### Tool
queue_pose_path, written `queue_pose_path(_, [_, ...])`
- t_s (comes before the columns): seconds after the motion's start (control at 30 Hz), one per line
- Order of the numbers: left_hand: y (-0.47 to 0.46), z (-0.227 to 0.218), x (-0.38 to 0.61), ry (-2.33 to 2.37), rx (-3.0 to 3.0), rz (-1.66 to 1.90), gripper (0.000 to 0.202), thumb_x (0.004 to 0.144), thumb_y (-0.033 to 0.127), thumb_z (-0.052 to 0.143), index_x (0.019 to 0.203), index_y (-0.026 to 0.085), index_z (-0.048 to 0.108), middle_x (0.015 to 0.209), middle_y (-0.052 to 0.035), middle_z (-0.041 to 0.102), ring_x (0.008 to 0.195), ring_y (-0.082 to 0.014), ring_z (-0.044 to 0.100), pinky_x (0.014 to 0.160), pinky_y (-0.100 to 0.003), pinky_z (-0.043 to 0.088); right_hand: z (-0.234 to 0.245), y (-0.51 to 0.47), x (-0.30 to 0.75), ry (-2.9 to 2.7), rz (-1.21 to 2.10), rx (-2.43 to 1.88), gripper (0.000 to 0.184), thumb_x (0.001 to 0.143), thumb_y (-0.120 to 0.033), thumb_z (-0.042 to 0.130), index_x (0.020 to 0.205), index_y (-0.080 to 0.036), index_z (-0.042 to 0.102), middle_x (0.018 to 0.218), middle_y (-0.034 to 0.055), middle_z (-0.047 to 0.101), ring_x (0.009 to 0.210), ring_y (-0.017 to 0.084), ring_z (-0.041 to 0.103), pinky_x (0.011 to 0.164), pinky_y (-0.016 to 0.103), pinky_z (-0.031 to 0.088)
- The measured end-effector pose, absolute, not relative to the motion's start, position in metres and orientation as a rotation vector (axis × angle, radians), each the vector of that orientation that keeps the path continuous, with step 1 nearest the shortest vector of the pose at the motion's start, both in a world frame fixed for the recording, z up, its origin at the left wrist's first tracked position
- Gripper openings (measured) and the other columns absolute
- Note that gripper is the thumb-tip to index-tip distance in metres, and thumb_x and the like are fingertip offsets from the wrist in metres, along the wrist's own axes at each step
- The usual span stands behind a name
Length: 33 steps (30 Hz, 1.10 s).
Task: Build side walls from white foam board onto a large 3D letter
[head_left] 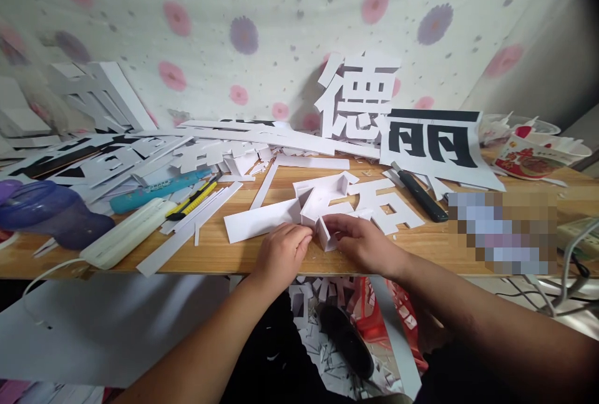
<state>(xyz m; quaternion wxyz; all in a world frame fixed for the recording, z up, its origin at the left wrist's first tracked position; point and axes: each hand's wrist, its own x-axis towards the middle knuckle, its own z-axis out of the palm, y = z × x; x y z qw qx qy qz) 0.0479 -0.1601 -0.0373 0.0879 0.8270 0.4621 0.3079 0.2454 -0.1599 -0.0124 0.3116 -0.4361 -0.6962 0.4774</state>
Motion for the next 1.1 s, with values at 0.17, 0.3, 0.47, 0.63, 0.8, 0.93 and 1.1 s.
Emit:
queue_pose_path(0.17, [-0.155,-0.036,0.05,1.381,2.413,0.901,0.02,0.09,0.017,0.046,0.083,0.021,0.064,0.081,-0.0033,0.069,0.076,-0.0183,0.062,0.07,-0.029,0.046,-0.002,-0.165,0.242,-1.882,1.262,-1.089,0.057,0.064,-0.003,0.042,0.115,-0.016,0.063,0.112,0.0058,0.069,0.1,0.02,0.064,0.09,0.035,0.049])
queue_pose_path(0.3, [-0.153,-0.036,0.05,1.366,2.394,0.905,0.019,0.089,0.016,0.047,0.08,0.02,0.064,0.079,-0.0021,0.068,0.075,-0.0171,0.062,0.069,-0.027,0.046,-0.005,-0.164,0.243,-1.884,1.272,-1.071,0.058,0.064,-0.002,0.043,0.117,-0.017,0.063,0.114,0.005,0.068,0.105,0.021,0.061,0.094,0.036,0.048])
queue_pose_path(0.47, [-0.151,-0.035,0.05,1.37,2.394,0.903,0.019,0.089,0.016,0.048,0.081,0.02,0.064,0.078,-0.0022,0.068,0.074,-0.0169,0.062,0.069,-0.027,0.046,-0.009,-0.162,0.246,-1.955,1.222,-1.018,0.059,0.067,-0.001,0.045,0.12,-0.019,0.062,0.117,0.0033,0.067,0.103,0.02,0.061,0.095,0.036,0.047])
queue_pose_path(0.63, [-0.152,-0.036,0.05,1.358,2.417,0.927,0.017,0.088,0.017,0.05,0.08,0.02,0.065,0.077,-0.0016,0.068,0.073,-0.0166,0.062,0.068,-0.027,0.046,-0.009,-0.163,0.245,-1.967,1.193,-1.026,0.06,0.066,0.001,0.043,0.12,-0.02,0.063,0.113,0.0023,0.069,0.101,0.019,0.063,0.092,0.034,0.049])
queue_pose_path(0.8, [-0.156,-0.039,0.045,1.379,2.415,1.072,0.014,0.087,0.017,0.051,0.082,0.02,0.064,0.078,-0.0012,0.069,0.076,-0.0168,0.063,0.071,-0.028,0.048,-0.022,-0.161,0.249,-1.86,1.037,-1.232,0.049,0.072,-0.003,0.047,0.115,-0.017,0.065,0.112,0.0068,0.07,0.101,0.02,0.065,0.093,0.034,0.05])
queue_pose_path(0.93, [-0.159,-0.043,0.042,1.49,2.365,1.184,0.011,0.086,0.016,0.052,0.083,0.02,0.061,0.078,-0.0012,0.067,0.077,-0.0171,0.063,0.072,-0.029,0.049,-0.023,-0.164,0.258,-1.869,0.893,-1.313,0.038,0.073,-0.004,0.051,0.106,-0.012,0.067,0.101,0.0114,0.072,0.092,0.022,0.067,0.087,0.036,0.052])
queue_pose_path(1.1, [-0.159,-0.044,0.048,1.694,2.296,1.208,0.018,0.076,0.015,0.062,0.092,0.019,0.056,0.089,-0.0052,0.065,0.083,-0.021,0.063,0.075,-0.033,0.05,-0.01,-0.175,0.265,-2.285,0.499,-1.181,0.027,0.078,-0.009,0.053,0.1,-0.011,0.069,0.101,0.013,0.07,0.095,0.025,0.064,0.087,0.039,0.049])
